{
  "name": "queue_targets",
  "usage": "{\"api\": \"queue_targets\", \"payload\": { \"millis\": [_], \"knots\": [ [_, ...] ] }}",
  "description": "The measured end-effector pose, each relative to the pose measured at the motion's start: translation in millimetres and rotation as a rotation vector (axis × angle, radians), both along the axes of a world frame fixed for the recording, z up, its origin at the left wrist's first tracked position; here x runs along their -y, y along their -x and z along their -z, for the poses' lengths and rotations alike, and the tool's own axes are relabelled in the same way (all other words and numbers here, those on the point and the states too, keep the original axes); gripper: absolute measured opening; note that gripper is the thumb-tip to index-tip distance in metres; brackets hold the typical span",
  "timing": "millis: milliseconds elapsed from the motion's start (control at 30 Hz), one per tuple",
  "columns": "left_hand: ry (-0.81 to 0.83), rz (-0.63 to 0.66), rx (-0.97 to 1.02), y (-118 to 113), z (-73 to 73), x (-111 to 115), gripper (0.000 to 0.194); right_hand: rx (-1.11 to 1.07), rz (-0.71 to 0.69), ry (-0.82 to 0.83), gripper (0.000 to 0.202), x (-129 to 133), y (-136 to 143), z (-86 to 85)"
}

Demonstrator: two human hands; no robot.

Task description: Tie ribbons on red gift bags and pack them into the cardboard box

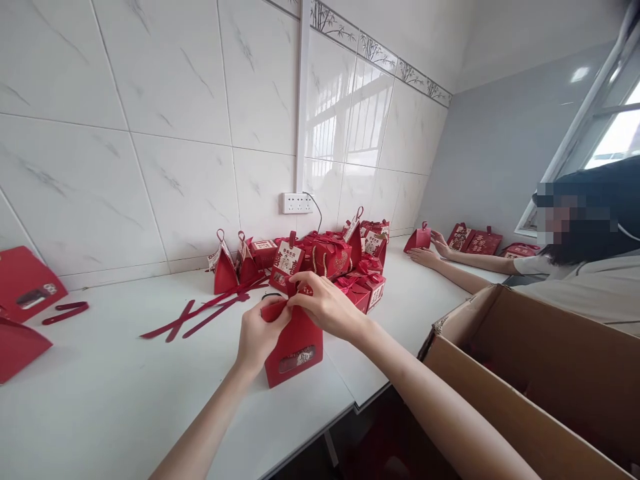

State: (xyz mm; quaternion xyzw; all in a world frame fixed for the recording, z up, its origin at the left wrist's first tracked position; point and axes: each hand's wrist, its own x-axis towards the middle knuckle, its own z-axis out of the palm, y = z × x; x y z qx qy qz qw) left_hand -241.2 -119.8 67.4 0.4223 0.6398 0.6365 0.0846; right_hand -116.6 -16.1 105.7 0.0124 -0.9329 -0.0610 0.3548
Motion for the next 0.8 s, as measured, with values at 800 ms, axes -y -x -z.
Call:
{"api": "queue_targets", "payload": {
  "millis": [800],
  "knots": [
    [0.014, -0.06, -0.079, -0.6, -0.1, 1.1, 0.031, -0.458, 0.012, 0.688, 0.023, -7.5, -14.3, 11.6]
  ]
}}
